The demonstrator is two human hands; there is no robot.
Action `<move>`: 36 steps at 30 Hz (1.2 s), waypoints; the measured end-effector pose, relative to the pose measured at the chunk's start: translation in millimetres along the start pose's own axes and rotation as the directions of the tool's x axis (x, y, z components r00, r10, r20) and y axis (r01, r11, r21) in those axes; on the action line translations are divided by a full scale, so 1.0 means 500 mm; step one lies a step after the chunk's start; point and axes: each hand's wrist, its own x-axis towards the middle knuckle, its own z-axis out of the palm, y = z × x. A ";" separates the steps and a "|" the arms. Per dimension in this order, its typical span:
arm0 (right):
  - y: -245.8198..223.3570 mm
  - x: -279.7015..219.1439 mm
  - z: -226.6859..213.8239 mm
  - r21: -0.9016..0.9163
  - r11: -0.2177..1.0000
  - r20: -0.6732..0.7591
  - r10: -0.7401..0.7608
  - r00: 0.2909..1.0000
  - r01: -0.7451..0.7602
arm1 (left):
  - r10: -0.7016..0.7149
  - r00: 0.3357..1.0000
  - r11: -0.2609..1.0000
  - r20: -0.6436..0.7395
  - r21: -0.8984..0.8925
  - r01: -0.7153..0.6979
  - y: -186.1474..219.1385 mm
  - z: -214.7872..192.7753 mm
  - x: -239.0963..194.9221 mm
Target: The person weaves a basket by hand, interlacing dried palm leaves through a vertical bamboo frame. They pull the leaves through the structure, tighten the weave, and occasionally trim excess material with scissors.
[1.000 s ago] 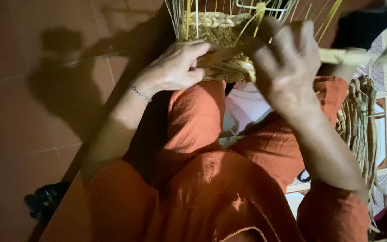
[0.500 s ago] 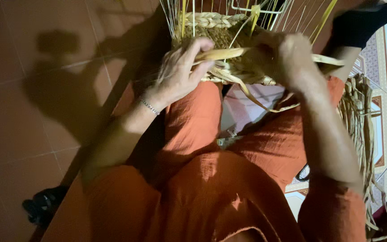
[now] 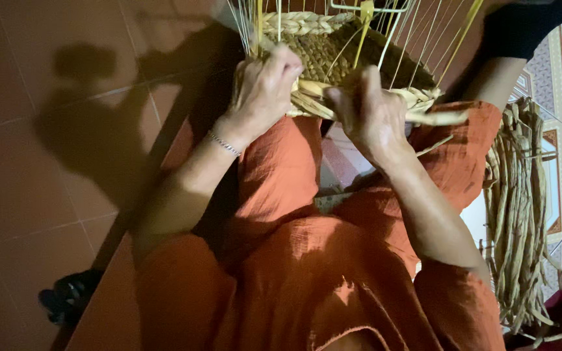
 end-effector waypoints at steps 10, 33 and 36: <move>-0.042 -0.025 -0.071 -0.425 0.844 -0.131 -0.415 0.901 0.327 | -0.114 0.980 0.984 0.163 0.156 0.089 0.051 0.016 0.011; -0.093 0.061 -0.209 -0.696 0.532 0.034 -0.646 0.763 0.482 | 0.332 0.910 0.898 0.249 0.213 -0.386 0.057 -0.018 0.027; -0.082 0.078 -0.205 -0.606 0.711 0.182 -0.313 0.932 0.357 | 0.138 0.964 0.990 0.227 0.010 -0.144 0.034 0.012 0.029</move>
